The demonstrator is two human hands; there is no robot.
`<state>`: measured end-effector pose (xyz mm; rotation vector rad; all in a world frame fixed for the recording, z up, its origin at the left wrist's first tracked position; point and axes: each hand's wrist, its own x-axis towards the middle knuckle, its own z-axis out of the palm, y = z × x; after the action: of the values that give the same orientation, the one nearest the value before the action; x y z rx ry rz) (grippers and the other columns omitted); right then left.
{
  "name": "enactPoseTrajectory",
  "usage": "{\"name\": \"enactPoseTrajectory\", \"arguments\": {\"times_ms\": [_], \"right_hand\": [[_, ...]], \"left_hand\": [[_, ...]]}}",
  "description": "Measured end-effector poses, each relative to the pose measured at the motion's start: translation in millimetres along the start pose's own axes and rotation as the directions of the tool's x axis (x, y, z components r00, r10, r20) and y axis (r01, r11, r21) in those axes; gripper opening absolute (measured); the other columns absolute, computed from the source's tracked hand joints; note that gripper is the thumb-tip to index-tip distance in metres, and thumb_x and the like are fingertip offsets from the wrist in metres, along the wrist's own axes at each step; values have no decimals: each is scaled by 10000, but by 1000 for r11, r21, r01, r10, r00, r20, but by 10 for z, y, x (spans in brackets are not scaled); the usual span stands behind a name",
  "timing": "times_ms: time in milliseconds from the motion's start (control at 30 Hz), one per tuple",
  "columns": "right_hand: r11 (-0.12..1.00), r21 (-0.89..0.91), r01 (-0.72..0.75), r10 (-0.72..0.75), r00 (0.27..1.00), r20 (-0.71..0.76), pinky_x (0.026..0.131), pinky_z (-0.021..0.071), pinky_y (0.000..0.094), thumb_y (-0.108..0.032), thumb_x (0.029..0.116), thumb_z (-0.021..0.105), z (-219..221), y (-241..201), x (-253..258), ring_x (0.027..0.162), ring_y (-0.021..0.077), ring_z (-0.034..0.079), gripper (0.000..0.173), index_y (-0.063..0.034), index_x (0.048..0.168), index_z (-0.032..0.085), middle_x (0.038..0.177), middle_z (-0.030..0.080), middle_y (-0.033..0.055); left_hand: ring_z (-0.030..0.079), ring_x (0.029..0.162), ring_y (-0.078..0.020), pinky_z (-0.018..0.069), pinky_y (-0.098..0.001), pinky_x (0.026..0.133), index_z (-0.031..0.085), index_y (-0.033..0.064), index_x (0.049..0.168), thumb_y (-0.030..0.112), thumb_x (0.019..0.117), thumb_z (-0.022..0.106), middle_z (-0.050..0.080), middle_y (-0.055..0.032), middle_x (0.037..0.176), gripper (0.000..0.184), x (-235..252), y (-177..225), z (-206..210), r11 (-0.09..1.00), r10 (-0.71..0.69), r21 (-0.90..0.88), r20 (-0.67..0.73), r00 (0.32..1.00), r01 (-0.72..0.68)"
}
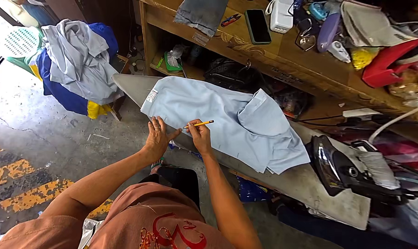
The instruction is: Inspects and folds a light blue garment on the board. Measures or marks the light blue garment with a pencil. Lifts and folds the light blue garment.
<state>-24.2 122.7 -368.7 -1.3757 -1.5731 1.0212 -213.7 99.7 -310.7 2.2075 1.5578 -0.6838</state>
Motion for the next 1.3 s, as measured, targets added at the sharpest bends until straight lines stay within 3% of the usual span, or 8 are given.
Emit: {"name": "enactPoseTrajectory", "arguments": {"times_ms": [467,700,800,867,967,1033,1167,1300], "right_hand": [[996,-93,19,-18,1000,2,604,495,248,-166,1044,500,27,70,-33,623,66,578,216,-37,1016,670,733,635,13],[952,-295,79,-74,997,29,567,488,326,-169,1026,548,74,39,-4,589,155,577,198,-22,984,674,687,601,65],[925,-378,41,-46,999,-4,564,480,375,-205,1031,577,98,-11,40,576,199,573,242,-8,912,651,646,569,79],[918,-393,58,-68,998,-10,580,483,378,-217,1032,576,119,9,31,596,205,579,265,0,898,650,659,574,85],[919,-365,146,-149,989,21,653,528,359,-186,1024,564,134,92,-28,681,206,626,236,3,944,680,752,635,104],[922,-354,155,-149,988,44,672,538,358,-166,1017,564,110,83,-19,700,207,639,219,4,963,691,777,653,112],[938,-344,36,8,992,126,609,513,350,-201,1037,561,9,-62,117,619,171,613,233,-3,966,662,692,619,80],[988,-144,56,-42,995,94,578,505,296,-145,1019,547,125,-281,292,602,119,593,185,0,1000,660,723,635,62]], "left_hand": [[162,1441,-681,255,-732,1134,144,542,1602,-83,999,464,90,-487,1566,926,12,-20,57,1000,13,-14,-38,999,-14],[172,1437,-683,253,-727,1139,158,527,1607,-52,1013,459,100,-491,1562,882,-17,-52,56,999,35,-18,-45,998,-36],[192,1448,-662,246,-703,1165,212,461,1621,-58,970,520,126,-479,1570,888,-32,-148,132,994,60,-78,-130,990,-70],[212,1469,-624,242,-676,1185,230,366,1639,-62,940,558,183,-458,1573,883,-43,-217,191,986,65,-139,-206,976,-95],[236,1493,-566,243,-643,1204,259,215,1644,-47,938,554,251,-416,1579,809,-47,-284,249,976,59,-186,-280,958,-114],[243,1503,-539,261,-642,1195,307,167,1626,-25,952,543,273,-382,1589,740,-31,-297,283,975,42,-197,-302,952,-106],[217,1528,-501,264,-713,1154,356,234,1609,-21,937,567,264,-313,1630,748,-25,-323,317,959,7,-271,-285,959,-88],[159,1551,-485,315,-750,1095,326,278,1619,-48,921,579,210,-282,1662,811,-43,-309,316,946,-19,-318,-243,970,-61]]}}
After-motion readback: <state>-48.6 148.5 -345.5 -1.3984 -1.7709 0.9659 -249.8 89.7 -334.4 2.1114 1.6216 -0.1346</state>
